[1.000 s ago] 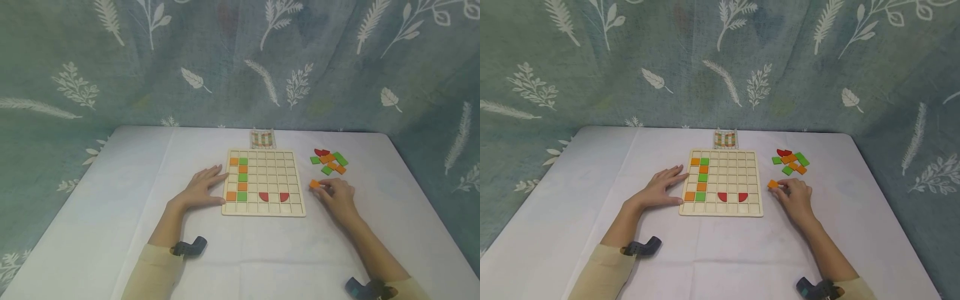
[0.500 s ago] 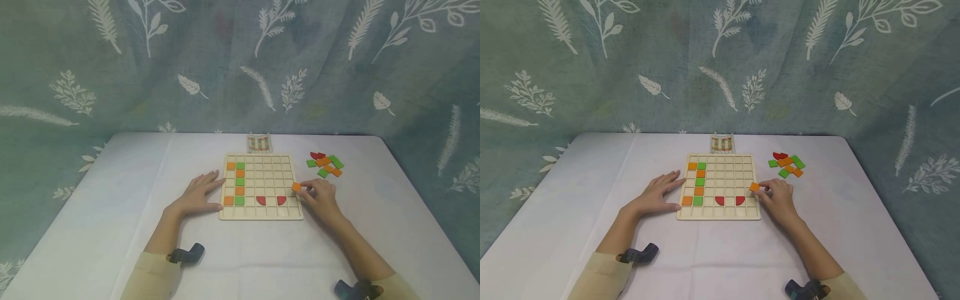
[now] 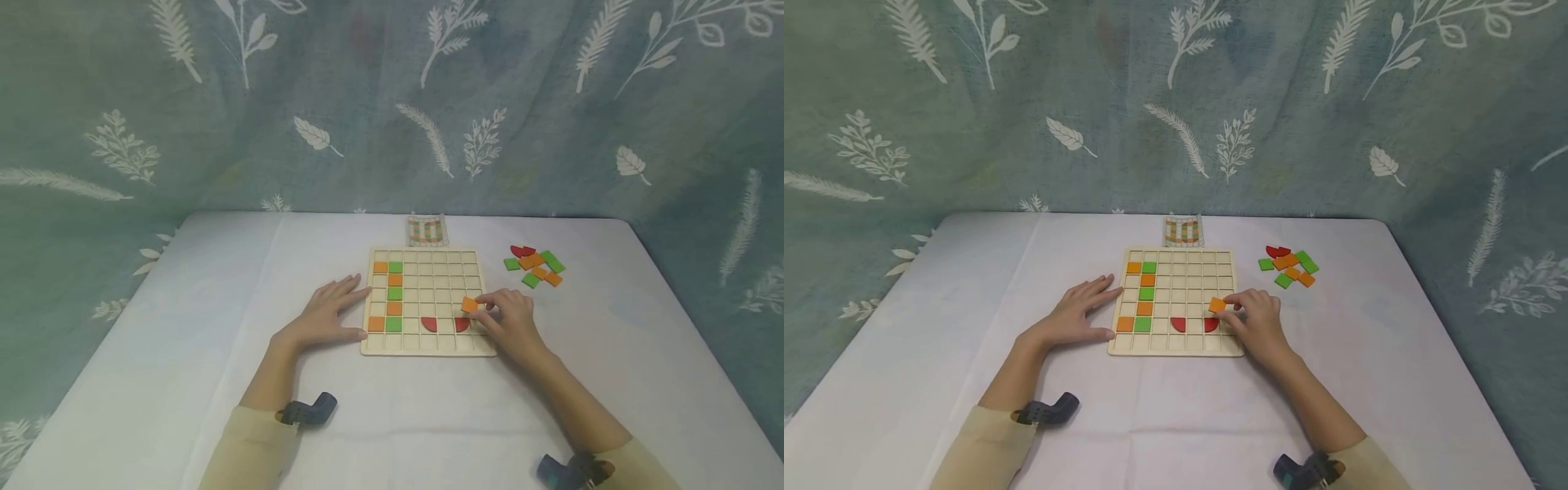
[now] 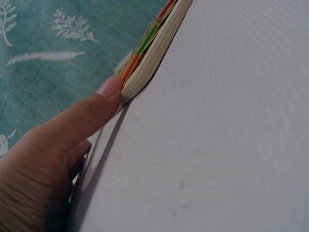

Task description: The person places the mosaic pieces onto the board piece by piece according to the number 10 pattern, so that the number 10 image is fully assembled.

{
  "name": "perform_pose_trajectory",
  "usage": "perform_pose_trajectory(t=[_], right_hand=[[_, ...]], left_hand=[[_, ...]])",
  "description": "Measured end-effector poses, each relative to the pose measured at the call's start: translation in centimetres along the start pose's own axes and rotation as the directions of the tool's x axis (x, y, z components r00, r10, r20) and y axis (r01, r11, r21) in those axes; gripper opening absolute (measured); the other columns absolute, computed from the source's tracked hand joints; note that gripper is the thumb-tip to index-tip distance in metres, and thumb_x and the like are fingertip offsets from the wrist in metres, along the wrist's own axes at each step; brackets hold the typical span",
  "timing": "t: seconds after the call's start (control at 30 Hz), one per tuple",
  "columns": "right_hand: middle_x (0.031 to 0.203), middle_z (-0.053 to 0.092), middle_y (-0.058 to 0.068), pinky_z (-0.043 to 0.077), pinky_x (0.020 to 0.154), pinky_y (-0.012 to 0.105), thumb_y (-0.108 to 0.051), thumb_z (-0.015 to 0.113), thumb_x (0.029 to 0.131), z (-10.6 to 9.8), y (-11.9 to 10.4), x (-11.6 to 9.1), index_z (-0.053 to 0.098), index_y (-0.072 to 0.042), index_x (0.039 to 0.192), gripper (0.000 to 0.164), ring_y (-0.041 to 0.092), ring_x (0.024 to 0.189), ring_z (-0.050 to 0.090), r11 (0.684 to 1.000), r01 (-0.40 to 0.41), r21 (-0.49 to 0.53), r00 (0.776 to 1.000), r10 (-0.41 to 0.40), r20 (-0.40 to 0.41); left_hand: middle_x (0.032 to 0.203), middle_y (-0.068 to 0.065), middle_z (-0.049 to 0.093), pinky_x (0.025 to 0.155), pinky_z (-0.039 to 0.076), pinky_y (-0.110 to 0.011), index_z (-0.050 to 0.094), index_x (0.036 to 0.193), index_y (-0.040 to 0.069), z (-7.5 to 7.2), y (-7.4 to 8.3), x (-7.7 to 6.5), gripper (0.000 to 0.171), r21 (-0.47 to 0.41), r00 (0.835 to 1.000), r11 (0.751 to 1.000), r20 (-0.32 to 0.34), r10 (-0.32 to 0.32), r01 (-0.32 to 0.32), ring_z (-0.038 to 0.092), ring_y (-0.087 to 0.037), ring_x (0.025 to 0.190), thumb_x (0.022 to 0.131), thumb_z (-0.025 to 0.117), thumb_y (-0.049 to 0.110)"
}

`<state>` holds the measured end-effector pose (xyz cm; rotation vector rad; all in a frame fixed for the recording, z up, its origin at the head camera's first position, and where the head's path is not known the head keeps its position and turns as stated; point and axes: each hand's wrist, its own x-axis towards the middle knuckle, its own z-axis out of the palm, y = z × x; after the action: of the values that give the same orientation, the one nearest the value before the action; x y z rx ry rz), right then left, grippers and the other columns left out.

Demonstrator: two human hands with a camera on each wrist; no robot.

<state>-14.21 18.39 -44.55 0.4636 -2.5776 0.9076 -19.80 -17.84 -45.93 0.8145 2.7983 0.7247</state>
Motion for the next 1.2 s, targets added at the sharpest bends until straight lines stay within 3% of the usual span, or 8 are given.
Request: perform_pose_trajectory(t=[0.37, 0.97, 1.2], right_hand=[[0.083, 0.061, 0.003, 0.029, 0.081, 0.041, -0.021, 0.08, 0.075, 0.7, -1.7, 0.5, 0.066, -0.006, 0.099, 0.031, 0.021, 0.084, 0.05, 0.999, 0.033, 0.0, 0.999, -0.033, 0.024], [0.081, 0.061, 0.0, 0.03, 0.079, 0.039, -0.025, 0.08, 0.073, 3.1, -3.8, 1.6, 0.068, -0.009, 0.095, 0.03, 0.018, 0.084, 0.051, 0.984, 0.177, 0.034, 0.983, -0.178, 0.035], [0.079, 0.057, -0.003, 0.033, 0.079, 0.038, -0.03, 0.08, 0.073, 4.5, -4.2, 1.8, 0.069, -0.013, 0.093, 0.028, 0.016, 0.081, 0.049, 0.983, 0.183, -0.017, 0.981, -0.182, 0.07]], left_hand=[[0.158, -0.005, 0.017, 0.117, 0.007, -0.047, 0.037, 0.146, 0.024, -0.1, 0.4, 0.2, 0.088, 0.007, 1.0, 1.0, 0.015, -0.01, 0.01, 0.013, -0.029, 0.145, 0.072, 0.069, 0.06], [0.158, -0.005, 0.017, 0.117, 0.005, -0.047, 0.038, 0.146, 0.023, -0.4, 0.4, 0.0, 0.088, -0.005, 1.0, 1.0, 0.004, -0.011, 0.011, 0.012, -0.029, 0.145, 0.072, 0.069, 0.06], [0.158, -0.005, 0.018, 0.117, 0.006, -0.047, 0.039, 0.146, 0.024, -0.1, 0.4, 0.1, 0.088, -0.007, 1.0, 1.0, 0.001, -0.014, 0.014, 0.012, -0.029, 0.145, 0.072, 0.068, 0.062]])
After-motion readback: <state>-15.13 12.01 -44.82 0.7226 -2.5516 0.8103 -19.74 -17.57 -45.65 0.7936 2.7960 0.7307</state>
